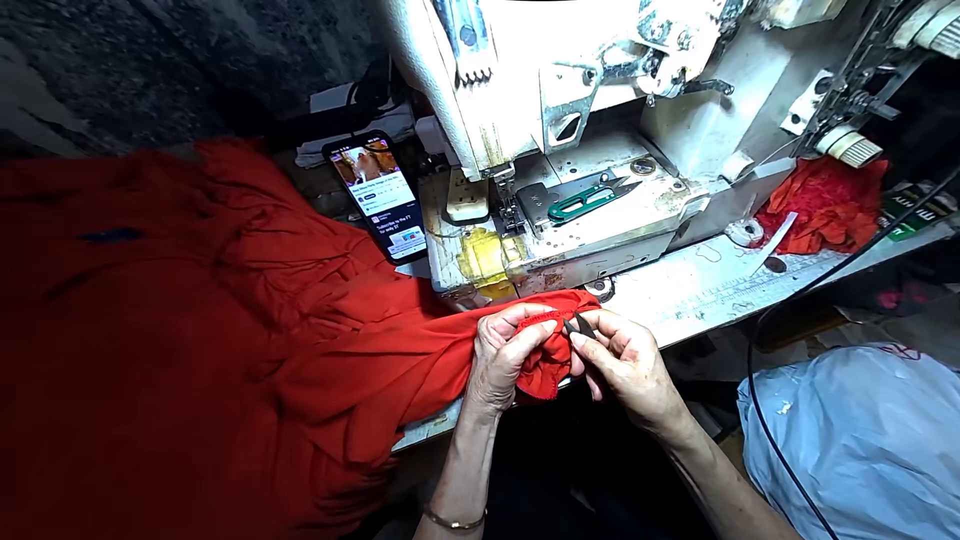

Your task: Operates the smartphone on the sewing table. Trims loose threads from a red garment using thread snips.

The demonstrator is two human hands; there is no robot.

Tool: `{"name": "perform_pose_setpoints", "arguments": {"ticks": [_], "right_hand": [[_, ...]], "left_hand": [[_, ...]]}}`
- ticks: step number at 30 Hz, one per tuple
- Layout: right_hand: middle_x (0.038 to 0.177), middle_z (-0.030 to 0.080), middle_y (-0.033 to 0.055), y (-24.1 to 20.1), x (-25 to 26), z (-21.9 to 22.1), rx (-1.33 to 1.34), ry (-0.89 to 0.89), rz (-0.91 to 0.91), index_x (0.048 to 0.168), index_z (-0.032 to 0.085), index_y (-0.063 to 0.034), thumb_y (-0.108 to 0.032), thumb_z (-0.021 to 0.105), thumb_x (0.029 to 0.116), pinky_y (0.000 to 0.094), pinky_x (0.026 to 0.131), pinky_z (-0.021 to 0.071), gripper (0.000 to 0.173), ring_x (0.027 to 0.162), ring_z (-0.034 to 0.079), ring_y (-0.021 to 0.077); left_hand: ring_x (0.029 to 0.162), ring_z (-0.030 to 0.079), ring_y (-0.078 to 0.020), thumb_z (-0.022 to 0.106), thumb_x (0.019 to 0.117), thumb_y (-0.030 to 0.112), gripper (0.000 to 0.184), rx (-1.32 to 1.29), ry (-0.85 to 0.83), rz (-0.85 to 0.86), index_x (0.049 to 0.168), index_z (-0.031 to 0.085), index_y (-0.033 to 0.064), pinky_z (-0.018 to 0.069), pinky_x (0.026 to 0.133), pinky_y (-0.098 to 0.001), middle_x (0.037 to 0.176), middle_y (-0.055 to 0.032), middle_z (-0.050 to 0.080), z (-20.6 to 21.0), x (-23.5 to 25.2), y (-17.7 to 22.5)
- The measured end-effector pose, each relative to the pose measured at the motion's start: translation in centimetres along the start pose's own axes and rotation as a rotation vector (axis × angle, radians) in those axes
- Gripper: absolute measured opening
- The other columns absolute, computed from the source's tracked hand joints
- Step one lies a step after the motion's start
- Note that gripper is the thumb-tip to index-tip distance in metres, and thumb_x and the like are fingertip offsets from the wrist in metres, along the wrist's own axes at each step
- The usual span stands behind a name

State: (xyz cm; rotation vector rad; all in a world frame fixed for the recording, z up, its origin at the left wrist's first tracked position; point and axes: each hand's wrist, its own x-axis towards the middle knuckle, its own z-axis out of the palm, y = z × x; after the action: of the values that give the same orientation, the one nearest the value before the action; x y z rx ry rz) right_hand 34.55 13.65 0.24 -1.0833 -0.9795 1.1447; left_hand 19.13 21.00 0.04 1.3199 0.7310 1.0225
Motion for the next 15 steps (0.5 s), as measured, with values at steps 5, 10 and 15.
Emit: {"name": "perform_pose_setpoints", "arguments": {"ticks": [5,10,15], "right_hand": [[0.064,0.064,0.0072,-0.04,0.04,-0.06,-0.01,0.001,0.004,0.108,0.066,-0.0003,-0.005,0.056,0.1025,0.0178,0.039,0.0418,0.012,0.042,0.05,0.0056],[0.063,0.063,0.0073,-0.29,0.19,-0.09,-0.047,0.002,-0.004,0.107,0.068,0.0002,-0.005,0.057,0.1019,0.0189,0.038,0.042,0.014,0.04,0.049,0.0066],[0.063,0.063,0.0071,-0.32,0.15,0.11,-0.008,0.013,0.022,0.105,0.067,-0.0001,-0.005,0.055,0.1025,0.0178,0.038,0.0408,0.013,0.04,0.048,0.0054]], "left_hand": [[0.057,0.063,-0.0057,0.059,0.0916,0.003,0.019,-0.018,-0.015,0.021,0.097,0.077,0.0071,0.0529,0.052,-0.0195,0.073,-0.0042,0.07,-0.04,-0.04,-0.09],[0.056,0.063,-0.0069,0.06,0.0911,0.004,0.018,-0.005,-0.001,0.009,0.097,0.077,0.0071,0.0529,0.051,-0.0209,0.072,-0.0052,0.07,0.07,-0.07,0.05],[0.057,0.064,-0.0072,0.061,0.0921,0.002,0.018,-0.045,-0.01,0.007,0.097,0.077,0.0066,0.0542,0.052,-0.021,0.073,-0.0062,0.071,0.09,0.02,0.06]]}}
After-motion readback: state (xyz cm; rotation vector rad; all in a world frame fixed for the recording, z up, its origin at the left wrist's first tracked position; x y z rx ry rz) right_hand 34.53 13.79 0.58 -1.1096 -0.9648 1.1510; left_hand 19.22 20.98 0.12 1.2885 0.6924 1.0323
